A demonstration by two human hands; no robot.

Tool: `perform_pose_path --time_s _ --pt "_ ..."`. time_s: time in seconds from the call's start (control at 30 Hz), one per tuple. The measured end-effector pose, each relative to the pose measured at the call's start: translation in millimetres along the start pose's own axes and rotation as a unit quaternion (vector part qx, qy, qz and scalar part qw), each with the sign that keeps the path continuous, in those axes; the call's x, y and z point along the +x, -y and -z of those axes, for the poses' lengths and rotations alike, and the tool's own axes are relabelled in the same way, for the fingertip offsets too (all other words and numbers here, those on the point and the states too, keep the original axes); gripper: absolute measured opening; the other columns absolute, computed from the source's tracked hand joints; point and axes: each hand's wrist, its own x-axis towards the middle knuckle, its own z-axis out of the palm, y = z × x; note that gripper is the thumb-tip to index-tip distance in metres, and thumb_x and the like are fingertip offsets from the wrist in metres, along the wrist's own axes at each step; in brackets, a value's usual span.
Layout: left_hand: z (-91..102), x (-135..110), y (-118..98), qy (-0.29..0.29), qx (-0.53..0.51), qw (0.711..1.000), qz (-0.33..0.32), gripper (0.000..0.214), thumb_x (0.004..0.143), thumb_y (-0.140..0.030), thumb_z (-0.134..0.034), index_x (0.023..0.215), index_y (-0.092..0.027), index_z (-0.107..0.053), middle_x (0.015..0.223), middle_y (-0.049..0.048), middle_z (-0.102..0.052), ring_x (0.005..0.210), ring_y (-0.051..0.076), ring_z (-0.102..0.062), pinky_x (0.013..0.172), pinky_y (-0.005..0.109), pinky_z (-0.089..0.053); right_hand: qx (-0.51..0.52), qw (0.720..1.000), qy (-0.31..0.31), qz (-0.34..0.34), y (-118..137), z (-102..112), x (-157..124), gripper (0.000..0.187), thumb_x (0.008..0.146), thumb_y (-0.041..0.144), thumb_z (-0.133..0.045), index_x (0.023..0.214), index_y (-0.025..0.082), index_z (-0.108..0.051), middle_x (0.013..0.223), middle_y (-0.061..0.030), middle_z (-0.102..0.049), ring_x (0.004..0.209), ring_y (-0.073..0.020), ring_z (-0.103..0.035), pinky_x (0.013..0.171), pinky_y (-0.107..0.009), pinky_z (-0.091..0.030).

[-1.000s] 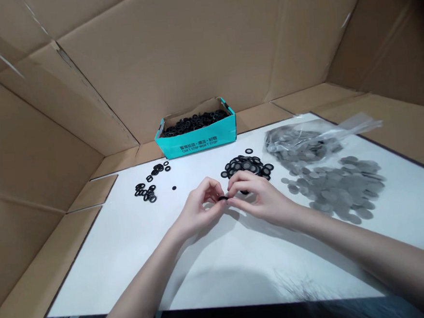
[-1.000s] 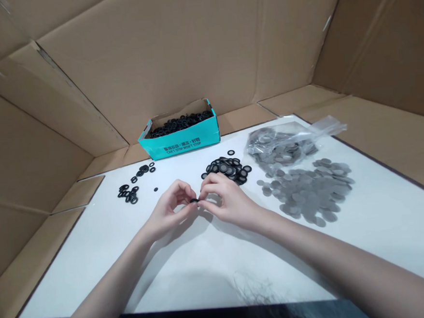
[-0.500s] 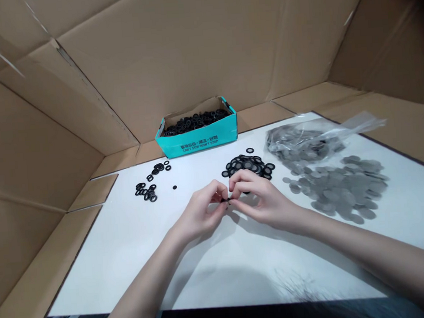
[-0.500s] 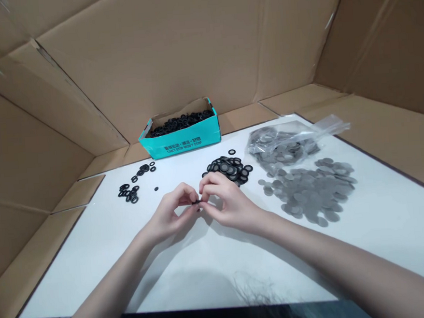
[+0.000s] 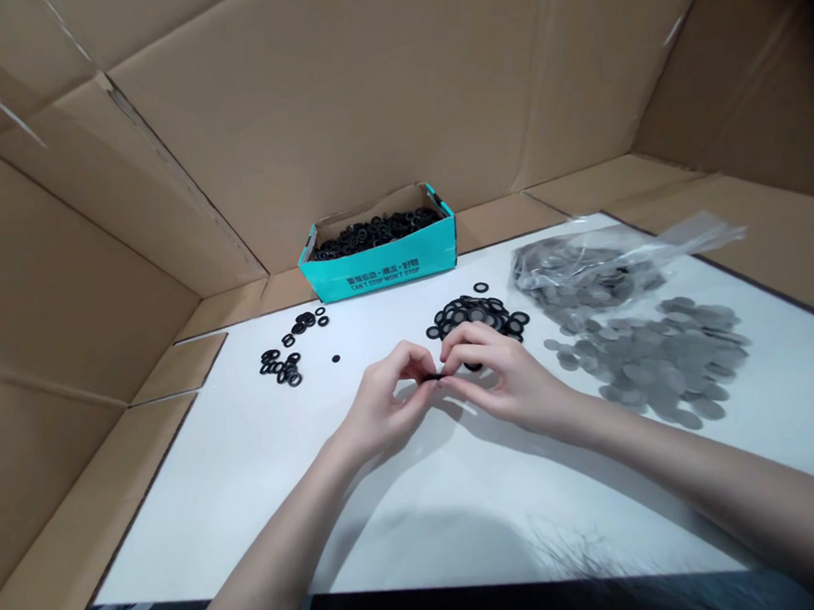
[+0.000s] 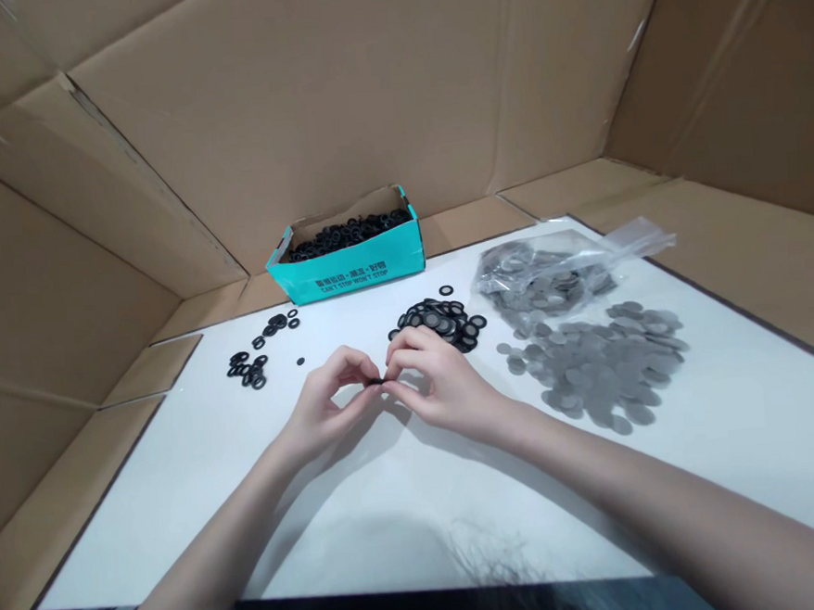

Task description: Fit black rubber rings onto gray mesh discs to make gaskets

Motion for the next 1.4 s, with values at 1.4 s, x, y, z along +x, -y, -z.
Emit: perform_pose_path --time_s 1.4 --pt "-12.3 -3.1 -0.1 -0.128 0.151 0.949 -0.244 0.032 0.088 -0.017 -0.068 0.117 -0.023 -0.056 0.098 0.0049 -0.070 0.084 0.015 -0.066 0.072 0.027 -0.055 0.313 0.914 0.054 -0.253 7.8 -5.8 4.3 0.027 0.076 0.044 -0.072 0.078 0.017 -0.065 0.086 -0.0037 -0.064 0.078 -0.0161 -0.060 0.068 -0.029 -0.050"
